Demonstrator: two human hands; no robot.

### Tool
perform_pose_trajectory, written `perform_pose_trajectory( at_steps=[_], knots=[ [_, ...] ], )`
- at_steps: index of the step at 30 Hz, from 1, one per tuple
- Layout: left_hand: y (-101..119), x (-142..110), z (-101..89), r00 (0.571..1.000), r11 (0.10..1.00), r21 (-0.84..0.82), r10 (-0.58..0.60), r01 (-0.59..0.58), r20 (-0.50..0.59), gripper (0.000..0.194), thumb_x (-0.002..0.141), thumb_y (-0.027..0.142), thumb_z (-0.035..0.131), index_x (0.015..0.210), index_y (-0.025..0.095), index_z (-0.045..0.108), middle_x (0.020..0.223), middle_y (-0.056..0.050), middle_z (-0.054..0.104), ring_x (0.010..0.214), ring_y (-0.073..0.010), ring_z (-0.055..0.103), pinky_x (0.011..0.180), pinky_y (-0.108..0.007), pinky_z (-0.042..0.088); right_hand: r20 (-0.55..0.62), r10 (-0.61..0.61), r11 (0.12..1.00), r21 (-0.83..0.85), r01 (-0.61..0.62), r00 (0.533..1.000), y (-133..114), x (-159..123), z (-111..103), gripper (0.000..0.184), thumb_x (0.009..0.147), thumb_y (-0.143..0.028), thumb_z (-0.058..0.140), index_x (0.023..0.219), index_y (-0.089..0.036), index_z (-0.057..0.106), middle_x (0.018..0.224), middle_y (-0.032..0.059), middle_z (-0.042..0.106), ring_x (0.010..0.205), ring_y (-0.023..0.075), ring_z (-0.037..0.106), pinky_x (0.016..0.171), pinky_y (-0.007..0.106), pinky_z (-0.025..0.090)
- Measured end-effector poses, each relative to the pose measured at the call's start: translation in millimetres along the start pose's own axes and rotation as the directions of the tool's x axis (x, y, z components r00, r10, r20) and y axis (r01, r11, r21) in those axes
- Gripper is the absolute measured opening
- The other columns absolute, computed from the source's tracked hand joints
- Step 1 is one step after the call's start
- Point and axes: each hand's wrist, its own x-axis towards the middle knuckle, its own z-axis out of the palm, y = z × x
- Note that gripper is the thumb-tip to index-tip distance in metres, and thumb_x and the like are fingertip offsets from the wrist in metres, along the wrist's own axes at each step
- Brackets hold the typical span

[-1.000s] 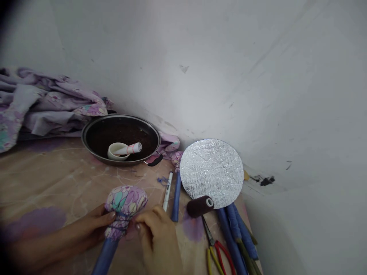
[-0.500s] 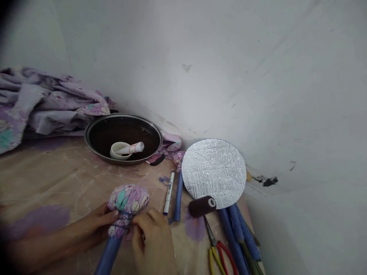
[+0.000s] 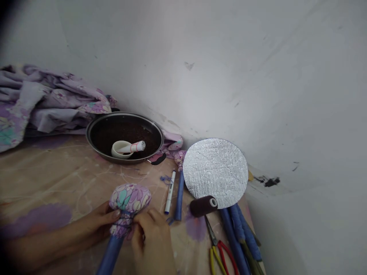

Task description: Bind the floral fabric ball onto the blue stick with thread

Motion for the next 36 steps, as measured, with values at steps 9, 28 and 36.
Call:
perform_pose_trajectory(
  at_steps=[9,28,36],
  knots=[
    [-5.1,3.9,-1.3,0.999,1.000,0.014,-0.028,0.028,-0.031,0.071,0.068,0.059,0.133,0.124,0.026,0.103,0.117,-0.006,0.103,0.123,-0.0358,0.095,0.110,-0.037,0.077,-0.072,-0.001,1.000,0.014,0.002,0.997,-7.4,-4.5,5.7,0.035,0.098,0.003,0.061,0.105,-0.027,0.077,0.096,0.0014,0.082,0.084,0.0239,0.078,0.080,0.031,0.049],
    [8.6,-10.9,10.3,0.995,1.000,0.019,0.010,-0.009,-0.101,0.104,0.086,0.024,0.122,0.179,0.038,0.076,0.146,-0.006,0.098,0.127,-0.0311,0.093,0.106,-0.037,0.073,-0.183,0.021,0.997,0.073,-0.008,0.983,-5.1,-17.6,22.8,0.032,0.107,-0.002,0.058,0.107,-0.030,0.072,0.096,-0.0005,0.079,0.082,0.0228,0.076,0.077,0.030,0.047],
    [0.4,-8.7,6.6,0.993,1.000,0.022,0.019,-0.017,-0.116,0.102,0.078,0.035,0.127,0.171,0.036,0.084,0.150,-0.008,0.099,0.141,-0.0363,0.089,0.109,-0.037,0.071,-0.096,0.027,1.000,0.007,-0.027,0.995,-10.0,-22.2,16.0,0.033,0.106,0.001,0.062,0.109,-0.030,0.073,0.100,0.0005,0.081,0.087,0.0238,0.079,0.083,0.030,0.052]
  ],
)
